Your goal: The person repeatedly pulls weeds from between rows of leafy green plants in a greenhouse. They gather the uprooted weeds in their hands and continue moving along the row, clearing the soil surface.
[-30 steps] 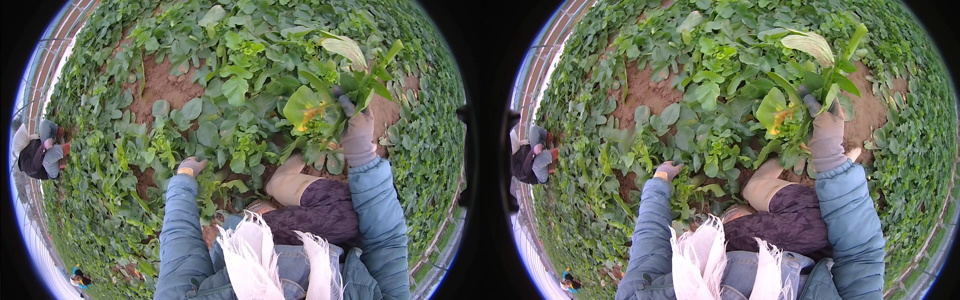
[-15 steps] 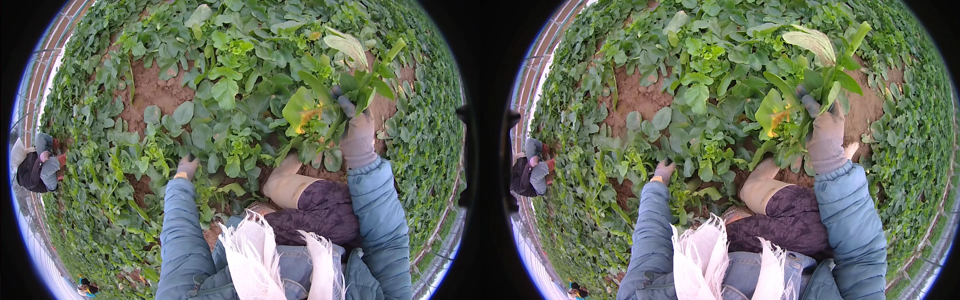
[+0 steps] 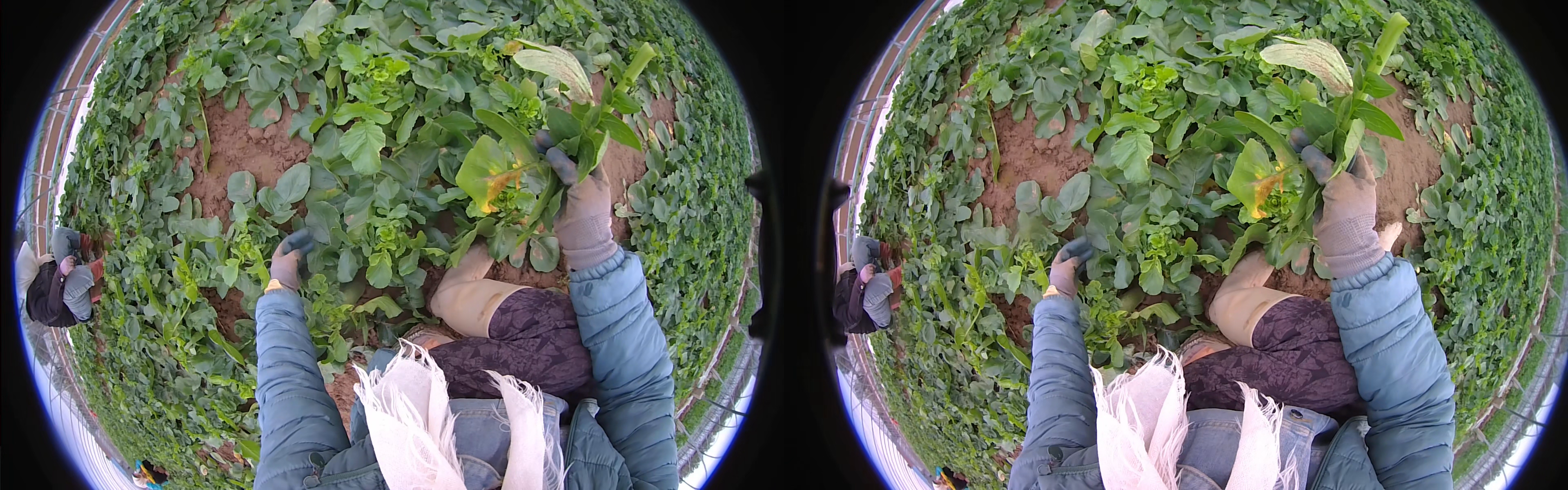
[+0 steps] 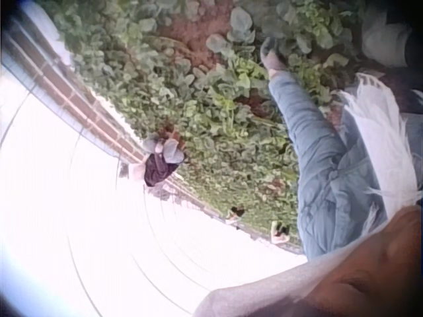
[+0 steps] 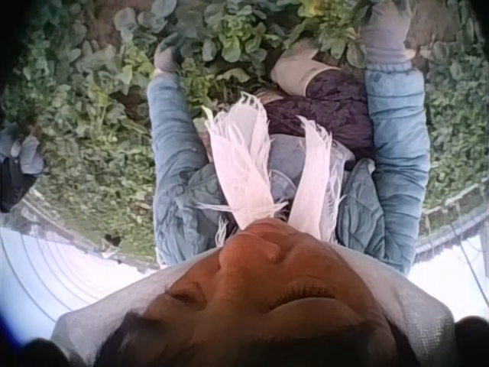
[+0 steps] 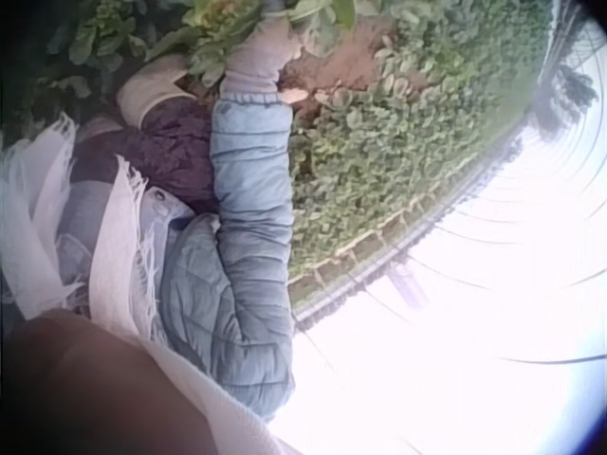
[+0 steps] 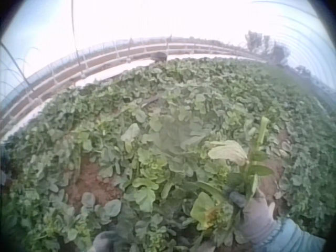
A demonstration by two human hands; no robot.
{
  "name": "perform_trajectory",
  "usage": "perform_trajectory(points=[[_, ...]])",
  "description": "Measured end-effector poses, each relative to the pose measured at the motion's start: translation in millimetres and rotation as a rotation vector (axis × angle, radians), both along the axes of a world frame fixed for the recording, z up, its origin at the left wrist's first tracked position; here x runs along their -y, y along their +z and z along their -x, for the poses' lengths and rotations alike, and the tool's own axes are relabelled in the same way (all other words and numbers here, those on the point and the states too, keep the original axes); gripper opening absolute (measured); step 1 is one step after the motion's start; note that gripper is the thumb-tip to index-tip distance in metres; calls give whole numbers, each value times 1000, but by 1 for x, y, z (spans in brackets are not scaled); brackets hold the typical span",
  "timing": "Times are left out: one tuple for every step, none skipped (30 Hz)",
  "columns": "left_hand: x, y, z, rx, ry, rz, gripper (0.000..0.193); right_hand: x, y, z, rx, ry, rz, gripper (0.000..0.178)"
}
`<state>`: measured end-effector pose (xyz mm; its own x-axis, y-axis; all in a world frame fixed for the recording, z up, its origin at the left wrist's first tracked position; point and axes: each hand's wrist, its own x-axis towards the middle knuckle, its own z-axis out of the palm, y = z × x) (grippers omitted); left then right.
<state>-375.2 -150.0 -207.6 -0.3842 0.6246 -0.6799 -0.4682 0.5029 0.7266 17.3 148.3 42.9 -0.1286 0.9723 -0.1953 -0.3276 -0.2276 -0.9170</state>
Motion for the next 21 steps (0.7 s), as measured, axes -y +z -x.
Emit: perform_trajectory(points=[[5, -2, -1, -160, -44, 190, 45, 0, 0, 0, 3, -2, 9, 41], [8, -4, -2, -297, -83, 422, 39, 0, 0, 1, -2, 3, 16, 41], [14, -3, -7, -487, -293, 430, 34, 0, 0, 1, -8, 8, 24, 40], [18, -4, -11, -614, -494, 534, 31, 0, 0, 1, -25, 17, 29, 40], [19, -4, -12, -764, -767, 656, 50, 0, 0, 2, -16, 29, 22, 39], [20, -5, -14, -752, -858, 668, 56, 0, 0, 2, -17, 46, 15, 39], [19, -7, -15, -734, -951, 723, 61, 0, 0, 2, -29, 60, 10, 39], [17, -9, -15, -733, -1038, 759, 67, 0, -1, 2, -4, 62, 18, 38], [15, -13, -14, -660, -1040, 774, 74, 0, -1, 3, 10, 59, 25, 38], [11, -17, -12, -612, -1064, 791, 73, 1, -1, 3, 24, 56, 30, 38], [8, -22, -11, -593, -1078, 801, 72, 1, -1, 3, 13, 65, 27, 38], [5, -28, -10, -575, -1091, 812, 71, 1, -1, 2, 0, 74, 24, 38], [1, -33, -9, -607, -1227, 825, 69, 1, -1, 2, -13, 81, 18, 38], [-2, -36, -10, -611, -1181, 847, 71, 0, -1, 1, -18, 70, 22, 38], [-5, -39, -12, -593, -1154, 891, 73, 0, 0, 1, -22, 58, 25, 38], [-7, -39, -15, -564, -1129, 956, 75, 0, 0, 0, -25, 47, 31, 37], [-11, -38, -19, -545, -1071, 1011, 76, 0, 0, -1, -19, 42, 24, 37], [-13, -36, -23, -554, -1066, 1022, 77, 0, 1, -1, -16, 40, 19, 37], [-15, -32, -27, -565, -1059, 1049, 77, 0, 1, -1, -14, 38, 15, 37], [-17, -26, -31, -587, -1028, 1088, 78, 0, 1, 0, -4, 38, 23, 37], [-19, -21, -33, -608, -1065, 1103, 79, 0, 1, 0, 7, 38, 29, 37]])
